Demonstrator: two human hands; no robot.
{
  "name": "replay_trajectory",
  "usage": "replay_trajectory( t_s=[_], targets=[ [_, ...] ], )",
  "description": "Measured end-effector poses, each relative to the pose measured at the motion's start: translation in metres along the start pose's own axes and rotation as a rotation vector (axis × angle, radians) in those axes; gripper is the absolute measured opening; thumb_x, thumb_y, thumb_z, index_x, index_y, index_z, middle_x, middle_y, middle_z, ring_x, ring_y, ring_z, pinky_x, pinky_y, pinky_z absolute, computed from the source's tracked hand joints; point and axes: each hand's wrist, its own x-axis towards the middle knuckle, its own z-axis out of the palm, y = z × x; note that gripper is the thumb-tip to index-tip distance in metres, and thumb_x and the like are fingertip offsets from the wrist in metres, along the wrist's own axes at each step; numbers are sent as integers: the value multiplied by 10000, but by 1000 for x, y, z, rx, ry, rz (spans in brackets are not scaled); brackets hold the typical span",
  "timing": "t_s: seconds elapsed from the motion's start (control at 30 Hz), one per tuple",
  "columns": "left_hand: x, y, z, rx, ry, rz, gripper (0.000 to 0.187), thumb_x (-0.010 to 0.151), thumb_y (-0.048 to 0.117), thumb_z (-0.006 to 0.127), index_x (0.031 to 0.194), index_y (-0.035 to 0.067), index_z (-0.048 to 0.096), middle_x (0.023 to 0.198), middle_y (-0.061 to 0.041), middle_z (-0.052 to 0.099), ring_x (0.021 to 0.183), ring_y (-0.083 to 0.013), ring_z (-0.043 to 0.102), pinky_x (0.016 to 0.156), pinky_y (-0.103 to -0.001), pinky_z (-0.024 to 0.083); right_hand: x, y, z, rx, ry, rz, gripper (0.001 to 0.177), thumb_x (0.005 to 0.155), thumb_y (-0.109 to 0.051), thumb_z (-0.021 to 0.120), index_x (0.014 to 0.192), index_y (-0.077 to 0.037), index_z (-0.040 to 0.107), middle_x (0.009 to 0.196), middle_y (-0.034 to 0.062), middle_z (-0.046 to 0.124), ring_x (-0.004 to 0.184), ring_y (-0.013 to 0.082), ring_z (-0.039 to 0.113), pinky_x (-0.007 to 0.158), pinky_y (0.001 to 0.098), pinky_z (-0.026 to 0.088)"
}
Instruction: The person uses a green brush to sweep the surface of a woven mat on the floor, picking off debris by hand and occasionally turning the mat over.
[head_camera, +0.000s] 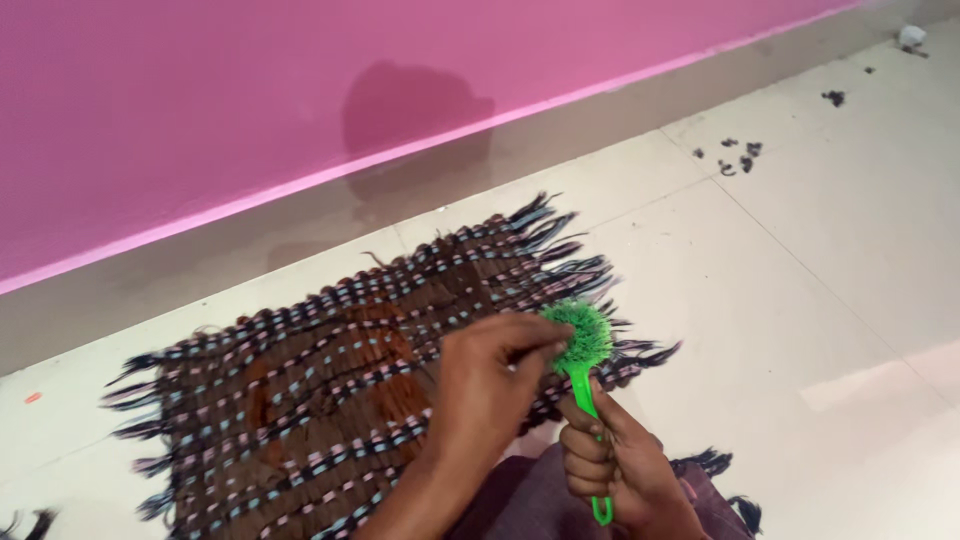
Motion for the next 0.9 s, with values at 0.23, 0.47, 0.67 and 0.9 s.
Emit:
replay_trajectory(
  t_s=[0.23,0.47,0.67,0.9],
  targets=[
    [-8,2,1,165,-7,50,193,826,-5,743,1012,18,787,985,-166,762,863,-305,749,796,-368,588,-6,7,20,-189,351,-69,470,1056,-489,376,738,-144,397,498,-62,222,374,72,156,344,267,153],
    [13,-2,25,19,-136,-434,189,858,-6,679,975,49,817,850,-176,799,643,-214,755,614,-331,582,-17,10,1,-100,299,-190,474,1057,-504,368,730,-162,401,475,-51,217,356,93,164,332,273,168],
    [30,-2,47,-467,-144,-395,138,816,2,764,939,35,818,886,-169,810,680,-158,713,607,-284,606,-22,8,-8,16,126,-163,464,1064,-509,383,753,-165,406,494,-55,227,391,100,192,389,280,197],
    [20,21,63,14,-120,-17,151,829,20,750,966,43,810,978,-119,792,832,-218,781,736,-310,620,-27,-4,-7,-43,348,-256,474,1046,-510,415,730,-157,400,476,-56,218,370,90,176,354,275,172]
  ],
)
